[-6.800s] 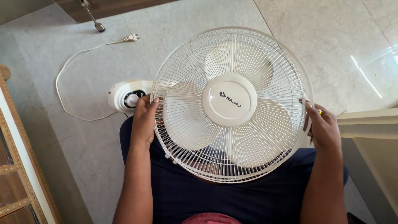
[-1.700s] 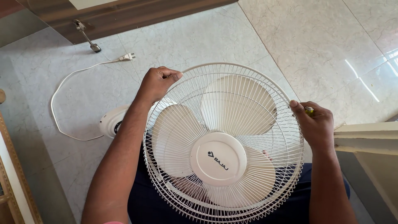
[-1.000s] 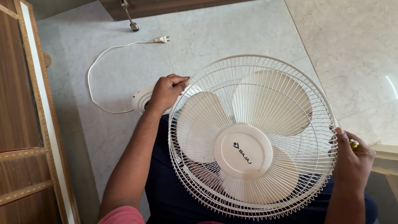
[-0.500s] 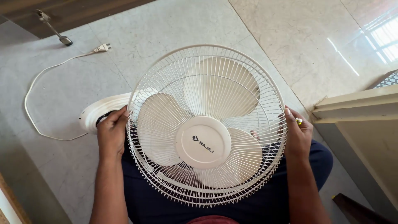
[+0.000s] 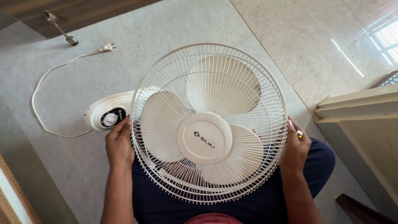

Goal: The person sits on the floor and assembles a white Bajaj electric fan. They attach the front wire cage to the fan head, then use a yellow screwdriver to tighten a screw on a white plastic support arm. Finally, they align and secure the cage onto the fan.

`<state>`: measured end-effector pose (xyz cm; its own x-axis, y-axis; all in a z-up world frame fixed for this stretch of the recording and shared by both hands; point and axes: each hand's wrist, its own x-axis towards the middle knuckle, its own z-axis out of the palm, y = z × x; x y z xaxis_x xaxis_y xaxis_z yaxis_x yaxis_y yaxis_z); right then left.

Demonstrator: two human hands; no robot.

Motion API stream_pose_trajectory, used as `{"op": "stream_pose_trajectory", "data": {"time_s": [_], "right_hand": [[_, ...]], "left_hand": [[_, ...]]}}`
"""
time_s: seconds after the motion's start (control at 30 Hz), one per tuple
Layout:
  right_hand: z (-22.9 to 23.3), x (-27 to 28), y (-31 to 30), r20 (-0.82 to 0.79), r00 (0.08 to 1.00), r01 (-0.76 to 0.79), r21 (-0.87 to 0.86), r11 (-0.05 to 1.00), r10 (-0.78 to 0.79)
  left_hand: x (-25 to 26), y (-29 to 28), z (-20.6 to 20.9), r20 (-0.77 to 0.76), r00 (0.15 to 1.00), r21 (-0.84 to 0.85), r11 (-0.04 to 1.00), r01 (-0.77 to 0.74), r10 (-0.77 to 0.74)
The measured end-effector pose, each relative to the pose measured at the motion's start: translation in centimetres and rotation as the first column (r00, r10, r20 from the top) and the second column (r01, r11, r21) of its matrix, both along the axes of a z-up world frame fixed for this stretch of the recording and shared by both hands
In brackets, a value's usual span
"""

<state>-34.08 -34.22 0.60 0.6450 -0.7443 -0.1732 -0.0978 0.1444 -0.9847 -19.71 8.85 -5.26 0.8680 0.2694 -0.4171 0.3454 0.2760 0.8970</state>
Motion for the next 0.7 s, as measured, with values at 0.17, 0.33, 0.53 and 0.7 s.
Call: {"op": "stream_pose_trajectory", "data": {"time_s": [0.17,0.33,0.53,0.7], "right_hand": [[0.6,2.0,-0.6,-0.012,1.0,-0.025,-0.007,1.0,0.025],[1.0,3.9,-1.6,-0.058,0.998,-0.027,-0.005,1.0,0.027],[0.3,4.6,-3.0,-0.095,0.995,-0.017,0.039,0.999,0.02],[-0.7,4.2,-3.6,-0.083,0.996,-0.025,0.042,0.999,0.029]], "left_hand": [[1.1,-0.6,0.9,-0.072,0.997,-0.05,0.998,-0.025,0.022],[2.0,-1.1,1.0,-0.031,0.999,-0.077,0.997,-0.021,0.018],[2.7,-1.2,0.7,-0.02,0.999,-0.161,0.986,-0.034,0.031],[2.1,-0.1,-0.2,-0.021,0.999,-0.235,0.971,-0.034,0.03]]}}
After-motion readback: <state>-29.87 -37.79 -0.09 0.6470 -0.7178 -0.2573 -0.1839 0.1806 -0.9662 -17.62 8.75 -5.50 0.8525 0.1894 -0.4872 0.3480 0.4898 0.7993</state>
